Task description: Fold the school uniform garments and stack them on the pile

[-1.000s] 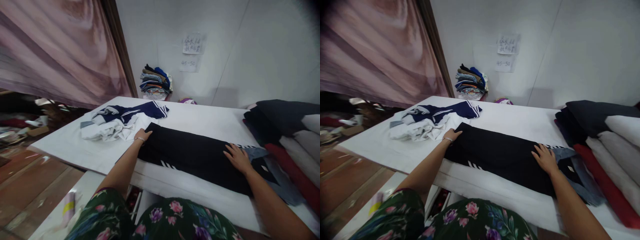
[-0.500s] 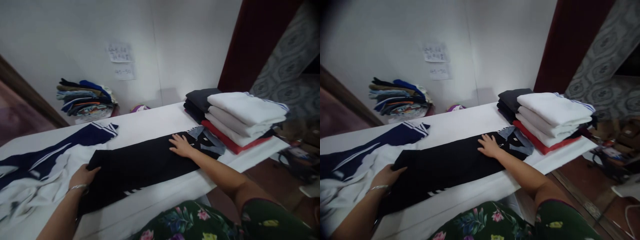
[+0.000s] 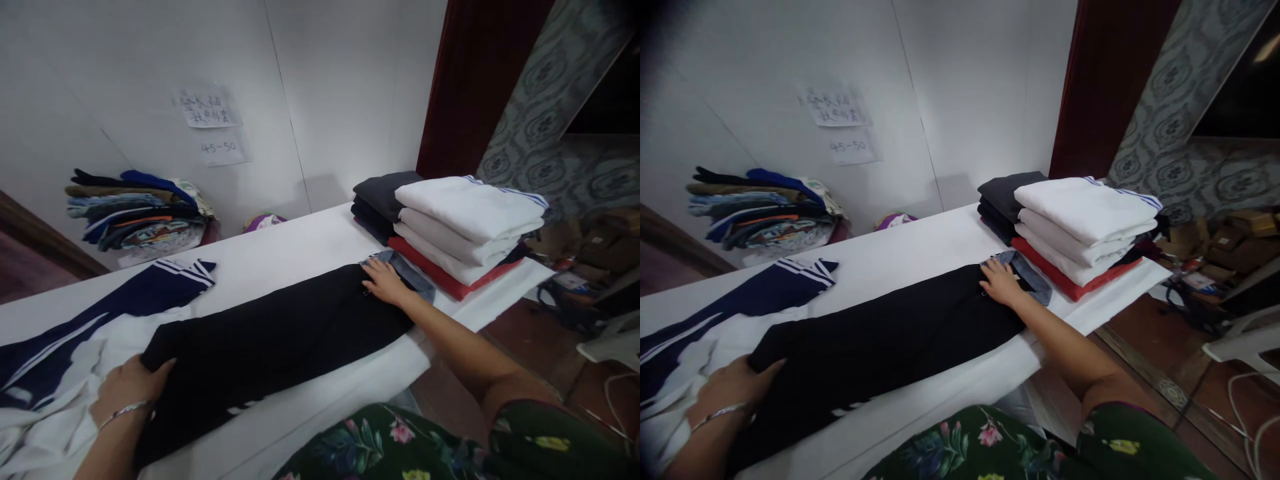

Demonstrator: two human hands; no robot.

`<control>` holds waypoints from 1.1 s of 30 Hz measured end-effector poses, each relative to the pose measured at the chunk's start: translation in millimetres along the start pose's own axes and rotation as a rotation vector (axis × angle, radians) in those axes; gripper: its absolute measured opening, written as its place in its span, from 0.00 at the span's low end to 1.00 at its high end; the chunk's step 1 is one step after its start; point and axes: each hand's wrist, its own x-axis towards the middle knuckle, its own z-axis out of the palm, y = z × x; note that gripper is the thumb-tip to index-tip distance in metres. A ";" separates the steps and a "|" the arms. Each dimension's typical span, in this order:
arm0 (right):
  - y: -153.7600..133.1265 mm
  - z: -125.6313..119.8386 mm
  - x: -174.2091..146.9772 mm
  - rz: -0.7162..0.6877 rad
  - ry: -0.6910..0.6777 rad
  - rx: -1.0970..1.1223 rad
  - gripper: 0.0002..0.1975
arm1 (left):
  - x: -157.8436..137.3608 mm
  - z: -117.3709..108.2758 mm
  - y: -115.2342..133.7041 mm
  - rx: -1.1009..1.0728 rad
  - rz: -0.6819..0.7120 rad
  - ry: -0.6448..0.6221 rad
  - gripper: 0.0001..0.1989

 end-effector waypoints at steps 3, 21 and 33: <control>27.0 1.4 9.6 0.164 0.033 -0.025 0.27 | -18.5 -26.6 35.7 0.018 0.166 0.120 0.28; 42.3 9.8 39.6 0.123 -0.168 0.086 0.31 | -61.9 18.2 124.7 -0.100 0.528 -0.223 0.29; 80.1 -9.6 0.7 0.101 0.004 0.095 0.28 | -65.1 18.8 125.6 -0.121 0.509 -0.227 0.29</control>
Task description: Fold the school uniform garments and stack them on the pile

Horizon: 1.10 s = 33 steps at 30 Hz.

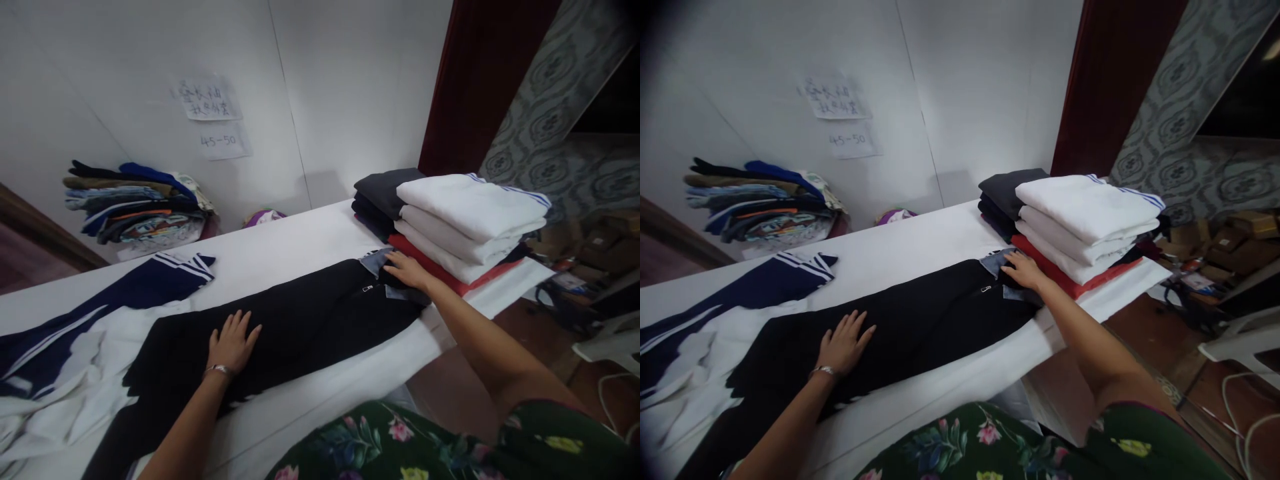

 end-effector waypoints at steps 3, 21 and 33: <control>15.8 5.9 -38.3 0.011 0.078 -0.007 0.27 | 0.2 -0.6 0.9 0.003 0.000 -0.004 0.29; 36.5 33.7 -117.1 0.122 0.405 -0.089 0.26 | -11.7 -24.1 -9.9 -0.273 -0.055 0.115 0.27; 38.7 30.4 -100.8 0.124 0.447 0.032 0.22 | -67.1 0.4 -2.1 -0.185 0.135 0.058 0.26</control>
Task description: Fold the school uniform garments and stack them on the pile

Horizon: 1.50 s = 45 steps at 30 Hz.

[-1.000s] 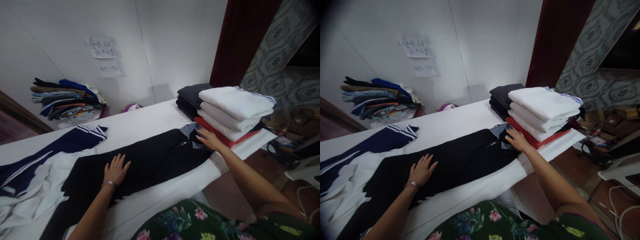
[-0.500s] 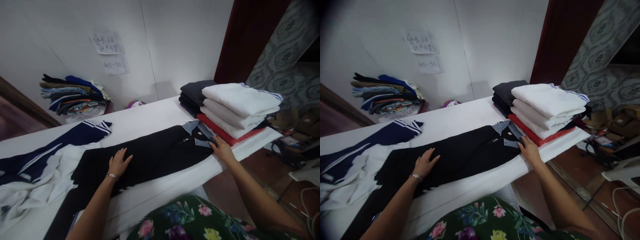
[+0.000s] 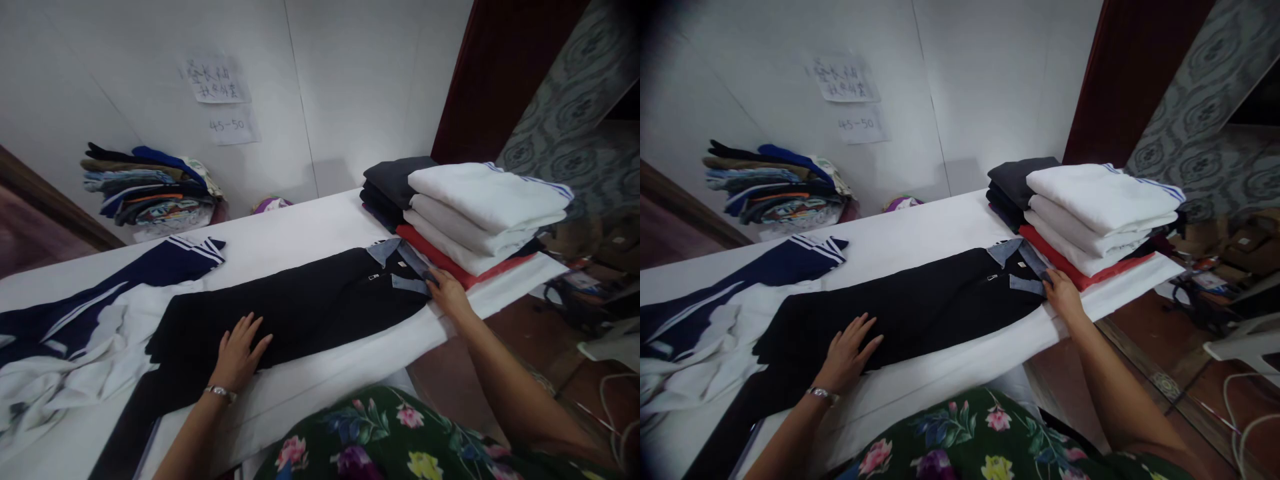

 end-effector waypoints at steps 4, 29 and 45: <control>1.2 -1.5 -1.7 0.021 0.021 0.030 0.21 | -3.8 -1.1 -0.2 -0.012 0.057 0.022 0.26; -81.4 -4.8 -29.5 -0.453 -0.247 0.126 0.20 | -26.2 1.0 12.0 -0.055 0.312 0.231 0.25; -89.9 12.2 -35.2 -0.427 -0.302 0.139 0.15 | -29.5 5.7 19.7 -0.131 0.400 0.195 0.15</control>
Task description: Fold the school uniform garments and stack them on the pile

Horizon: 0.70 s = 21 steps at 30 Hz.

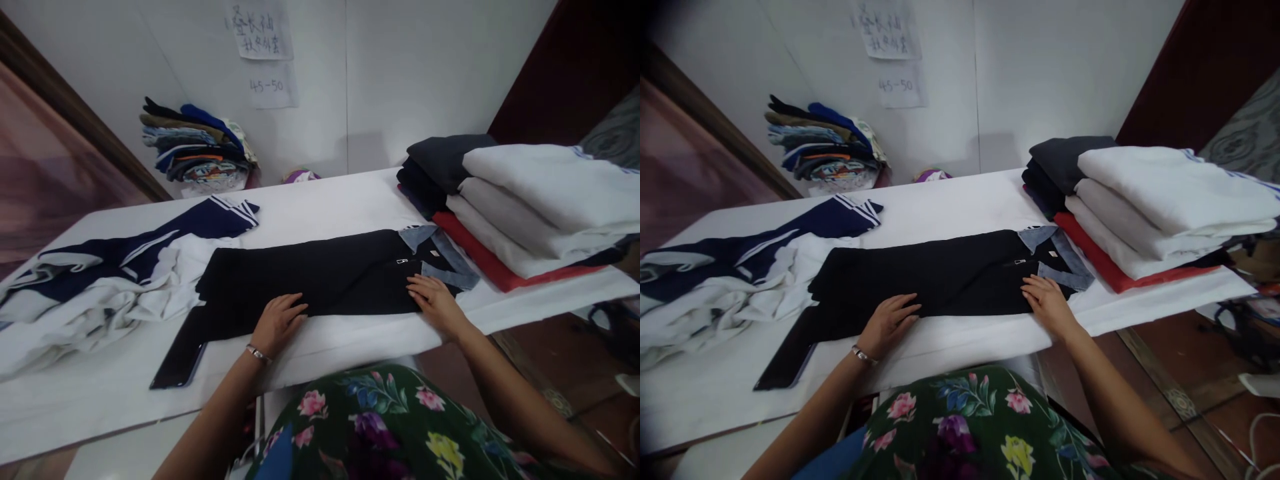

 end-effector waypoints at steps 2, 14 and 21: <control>-2.0 -3.4 -3.7 -0.027 -0.003 -0.006 0.17 | -0.1 -1.4 2.3 -0.015 -0.007 -0.002 0.15; 32.4 -14.1 6.3 0.146 0.046 -0.035 0.21 | 7.0 -6.8 5.1 -0.048 -0.039 -0.047 0.16; 24.3 -3.4 46.8 0.049 -0.110 -0.114 0.15 | 5.6 2.7 2.3 -0.020 -0.038 0.005 0.17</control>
